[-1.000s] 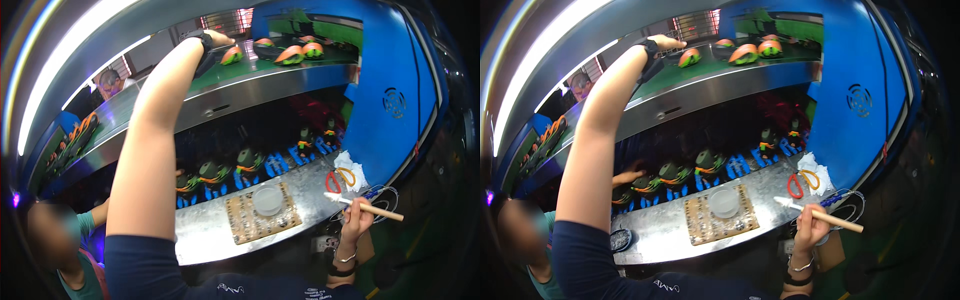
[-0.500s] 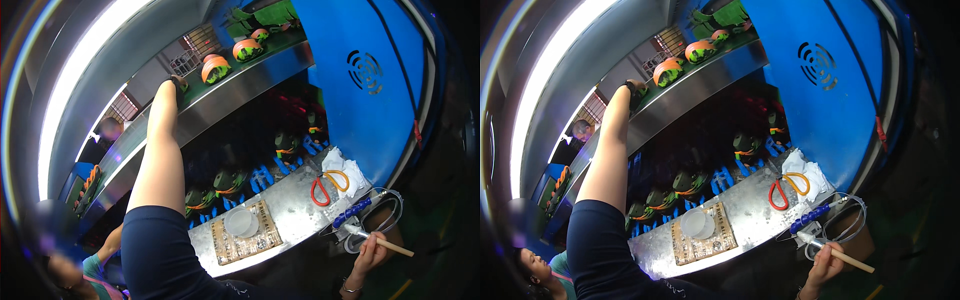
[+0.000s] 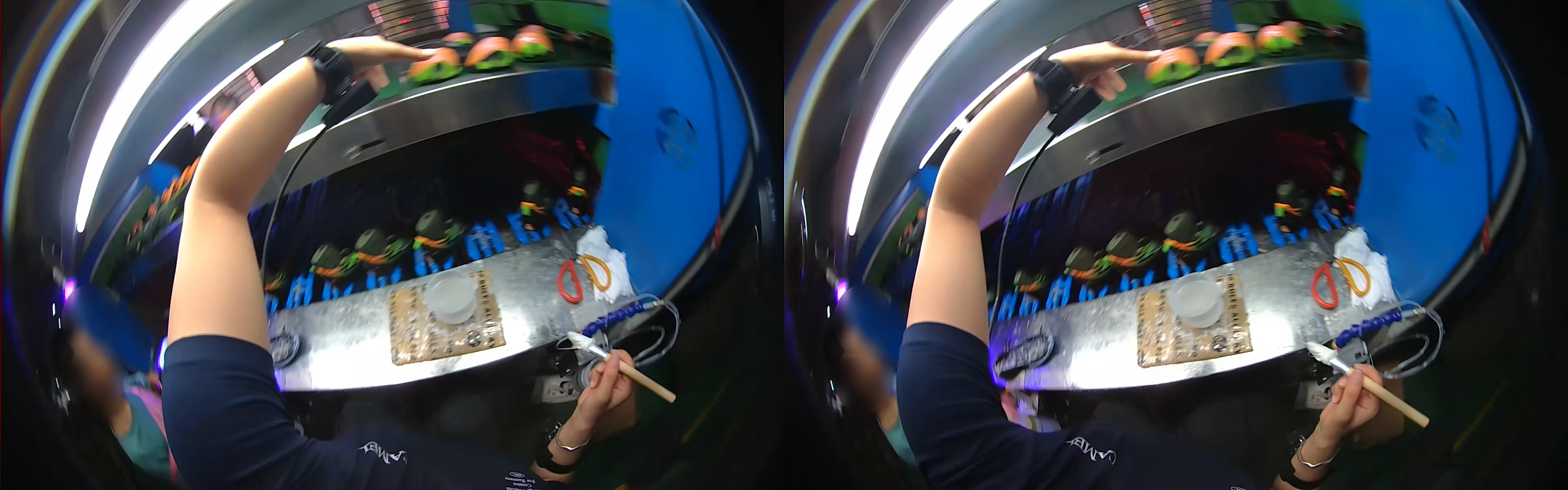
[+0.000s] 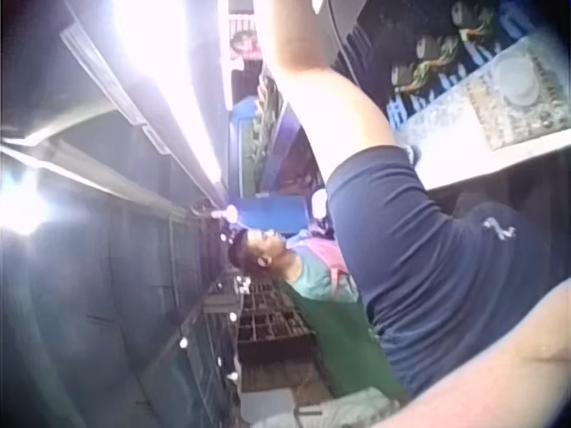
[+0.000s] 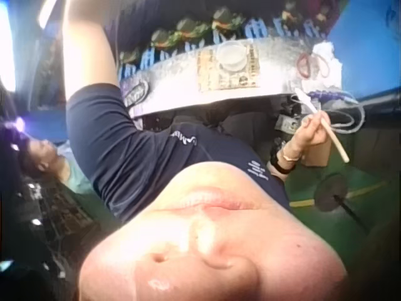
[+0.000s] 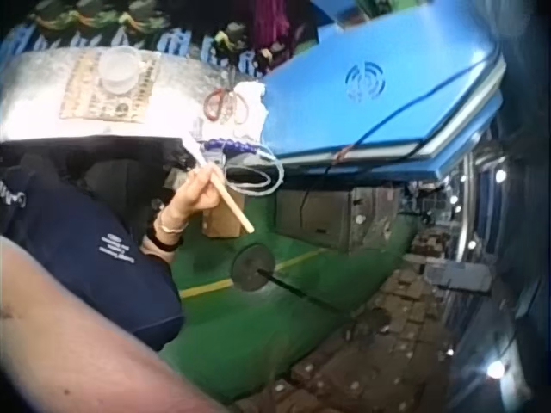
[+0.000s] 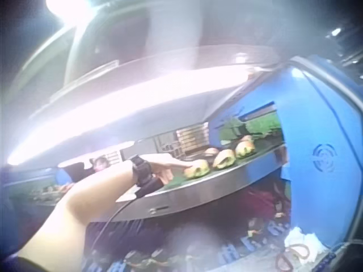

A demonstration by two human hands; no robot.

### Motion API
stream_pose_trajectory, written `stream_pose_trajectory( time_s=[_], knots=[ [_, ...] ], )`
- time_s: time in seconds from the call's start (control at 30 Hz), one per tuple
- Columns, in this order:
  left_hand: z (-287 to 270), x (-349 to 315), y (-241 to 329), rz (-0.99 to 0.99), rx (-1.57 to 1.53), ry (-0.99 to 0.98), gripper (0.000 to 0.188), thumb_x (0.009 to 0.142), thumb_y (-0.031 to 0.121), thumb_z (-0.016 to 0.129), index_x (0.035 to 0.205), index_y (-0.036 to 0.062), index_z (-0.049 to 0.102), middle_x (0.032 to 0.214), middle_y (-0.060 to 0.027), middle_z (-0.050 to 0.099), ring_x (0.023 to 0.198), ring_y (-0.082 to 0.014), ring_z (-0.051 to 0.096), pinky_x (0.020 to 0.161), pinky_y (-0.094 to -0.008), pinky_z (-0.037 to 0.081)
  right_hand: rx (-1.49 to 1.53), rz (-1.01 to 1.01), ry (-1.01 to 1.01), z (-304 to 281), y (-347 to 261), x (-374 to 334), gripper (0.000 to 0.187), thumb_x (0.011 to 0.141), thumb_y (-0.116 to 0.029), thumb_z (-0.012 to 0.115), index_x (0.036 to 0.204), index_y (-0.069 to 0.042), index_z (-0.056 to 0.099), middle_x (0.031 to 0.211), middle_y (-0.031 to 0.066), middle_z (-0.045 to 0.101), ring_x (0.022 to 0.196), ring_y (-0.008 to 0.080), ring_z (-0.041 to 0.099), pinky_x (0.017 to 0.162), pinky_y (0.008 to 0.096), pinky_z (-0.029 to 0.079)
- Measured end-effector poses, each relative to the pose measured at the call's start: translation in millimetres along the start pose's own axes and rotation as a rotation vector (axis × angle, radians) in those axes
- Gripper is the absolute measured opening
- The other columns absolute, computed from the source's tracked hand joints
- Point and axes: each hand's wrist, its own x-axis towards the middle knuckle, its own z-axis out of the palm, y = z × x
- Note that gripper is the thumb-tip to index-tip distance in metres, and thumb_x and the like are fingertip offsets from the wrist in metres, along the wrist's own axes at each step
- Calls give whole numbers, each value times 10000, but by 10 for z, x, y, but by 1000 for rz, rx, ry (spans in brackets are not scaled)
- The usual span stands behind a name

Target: Apply adhesive to the edges of shoe soles using a brush and place them on a conveyor.

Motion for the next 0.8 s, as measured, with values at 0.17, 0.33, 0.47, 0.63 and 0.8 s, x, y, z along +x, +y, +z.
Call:
stream_pose_trajectory(
  time_s=[0.17, 0.33, 0.47, 0.63, 0.8],
  knots=[
    [-606, -668, -1447, -193, 269, 151, 709, 619, 537, 585, 1124, 50, 485, 927, -225, 561, 894, -261, 552, 705, -340, 450, -22, -57, -9, 254, -162, -222, 146, 841, -118, 453, 877, 20, 486, 600, -1, 407, 409, 5, 277, 351, 128, 201],
    [-1280, -1726, -3688, -528, 438, 802, 510, 612, 453, 613, 777, -29, 598, 833, -220, 581, 822, -271, 576, 705, -347, 441, -42, -62, -124, 872, -268, -318, 111, 832, -93, 454, 850, 14, 482, 567, 1, 408, 403, 16, 288, 352, 138, 213],
    [-1387, -2364, -4650, -844, 165, 909, 735, 596, 559, 604, 1013, -42, 530, 1024, -200, 538, 960, -277, 526, 807, -313, 405, -76, -44, -184, 1301, -296, -516, 112, 829, -106, 470, 825, 5, 486, 556, -5, 399, 398, 15, 293, 350, 135, 220],
    [-1274, -2274, -4994, -458, -153, 788, 801, 547, 593, 623, 1069, -6, 516, 1045, -162, 536, 968, -237, 515, 825, -266, 378, -128, -54, -221, 1771, -337, -691, 121, 826, -114, 473, 796, 2, 485, 554, -5, 393, 391, 14, 287, 347, 139, 206],
    [-1153, -2166, -4944, -608, 251, 828, 666, 561, 503, 658, 941, -38, 571, 895, -190, 586, 860, -266, 569, 786, -302, 419, -146, -40, -292, 2055, -341, -797, 119, 817, -102, 482, 761, 2, 492, 567, -1, 394, 390, 14, 285, 345, 141, 188]
  ],
)
